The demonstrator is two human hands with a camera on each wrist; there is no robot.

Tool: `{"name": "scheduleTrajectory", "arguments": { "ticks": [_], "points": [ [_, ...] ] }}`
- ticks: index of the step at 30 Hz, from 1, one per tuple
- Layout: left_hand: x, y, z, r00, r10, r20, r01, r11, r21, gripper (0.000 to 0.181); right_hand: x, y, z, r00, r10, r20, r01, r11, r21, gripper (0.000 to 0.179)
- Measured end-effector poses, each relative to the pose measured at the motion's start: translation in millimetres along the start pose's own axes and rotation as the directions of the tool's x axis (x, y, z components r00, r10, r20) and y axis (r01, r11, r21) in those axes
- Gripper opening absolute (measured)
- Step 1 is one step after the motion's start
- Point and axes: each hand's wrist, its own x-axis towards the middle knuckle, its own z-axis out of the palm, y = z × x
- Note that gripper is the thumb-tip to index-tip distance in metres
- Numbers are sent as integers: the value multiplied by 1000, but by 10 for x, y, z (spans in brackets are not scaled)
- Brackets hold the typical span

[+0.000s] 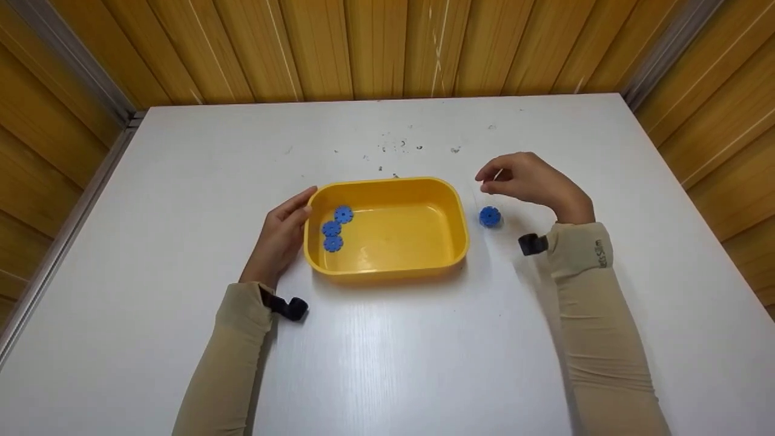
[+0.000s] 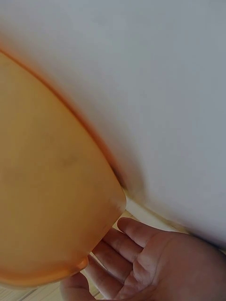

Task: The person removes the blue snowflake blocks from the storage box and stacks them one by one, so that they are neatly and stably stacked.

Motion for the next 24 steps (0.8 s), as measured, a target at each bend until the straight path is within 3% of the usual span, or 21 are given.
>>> {"name": "scheduleTrajectory", "arguments": {
  "ticks": [10, 24],
  "points": [
    [4, 11, -1, 1000, -12, -6, 13, 1000, 9, 47, 179, -407, 24, 991, -132, 25, 133, 991, -34, 21],
    [4, -11, -14, 1000, 4, 8, -4, 1000, -16, 49, 558, -936, 340, 959, -217, 182, 230, 972, -54, 28]
  ]
}}
